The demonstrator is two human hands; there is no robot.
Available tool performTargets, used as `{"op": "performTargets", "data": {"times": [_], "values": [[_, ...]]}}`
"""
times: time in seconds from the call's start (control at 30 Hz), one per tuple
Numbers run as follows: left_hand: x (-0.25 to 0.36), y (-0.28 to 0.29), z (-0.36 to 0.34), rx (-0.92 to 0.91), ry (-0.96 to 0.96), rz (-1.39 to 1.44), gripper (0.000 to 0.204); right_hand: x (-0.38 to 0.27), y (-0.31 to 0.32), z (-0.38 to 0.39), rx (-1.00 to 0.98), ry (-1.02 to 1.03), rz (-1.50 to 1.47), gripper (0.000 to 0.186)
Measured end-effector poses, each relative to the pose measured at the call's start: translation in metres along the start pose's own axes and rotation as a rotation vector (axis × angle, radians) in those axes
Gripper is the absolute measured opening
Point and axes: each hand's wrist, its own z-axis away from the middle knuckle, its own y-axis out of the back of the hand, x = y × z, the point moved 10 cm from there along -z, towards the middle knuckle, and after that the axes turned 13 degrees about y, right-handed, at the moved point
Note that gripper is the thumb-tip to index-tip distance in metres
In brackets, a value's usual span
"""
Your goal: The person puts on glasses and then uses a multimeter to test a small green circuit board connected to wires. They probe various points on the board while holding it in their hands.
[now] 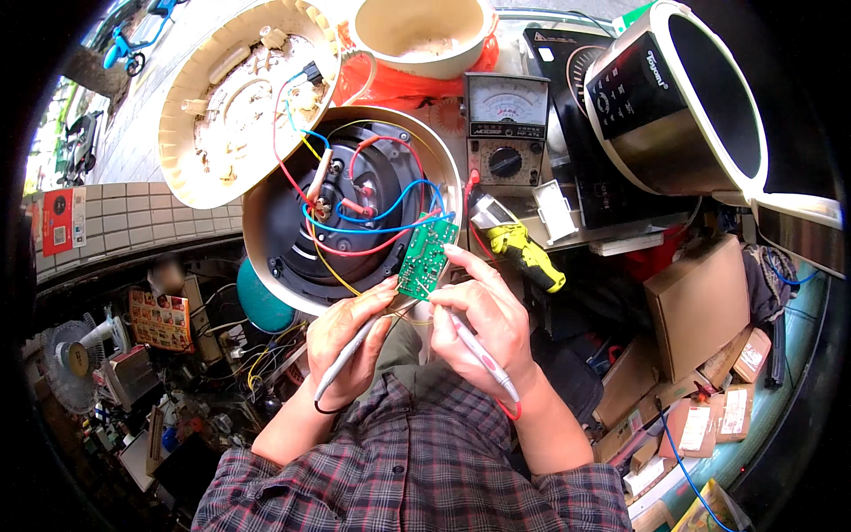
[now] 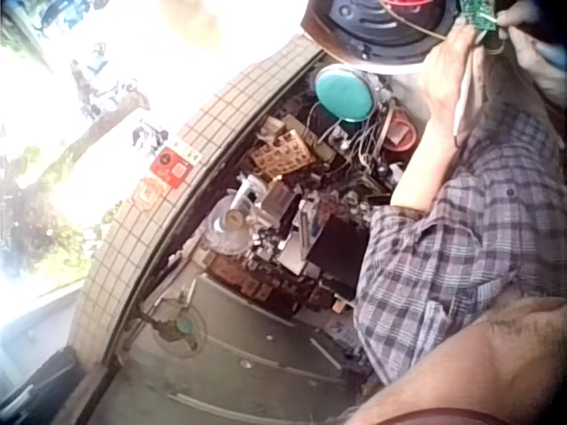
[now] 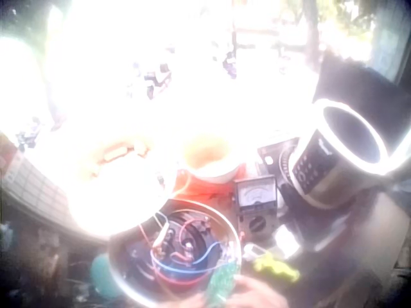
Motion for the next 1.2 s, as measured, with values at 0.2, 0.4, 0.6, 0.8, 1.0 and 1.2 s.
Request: {"op": "performTargets", "data": {"times": [0.2,0.4,0.6,0.8,1.0,1.2], "values": [[0.0027,-0.0004,-0.001,-0.039,0.021,0.01,0.034,-0.0001,0.0009,-0.0001,-0.001,0.009,0.0,0.022],[0.0021,-0.0005,-0.0018,-0.034,0.025,0.013,0.033,-0.0008,0.001,-0.0016,-0.004,0.015,0.003,0.022],[0.0,0.0006,-0.0001,-0.015,0.017,0.01,0.039,-0.0022,0.0012,-0.0026,-0.007,0.023,-0.011,0.023],[0.0035,-0.0004,-0.0018,-0.035,0.026,0.003,0.034,-0.0038,0.0023,-0.004,0.006,0.045,0.003,0.024],[0.0007,0.0003,-0.0007,-0.005,0.024,0.004,0.036,-0.0014,0.0006,-0.002,0.016,0.047,-0.001,0.026],[0.003,-0.0001,-0.002,-0.003,0.024,-0.007,0.033,-0.0011,0.0026,-0.0021,0.021,0.044,-0.022,0.024]]}}
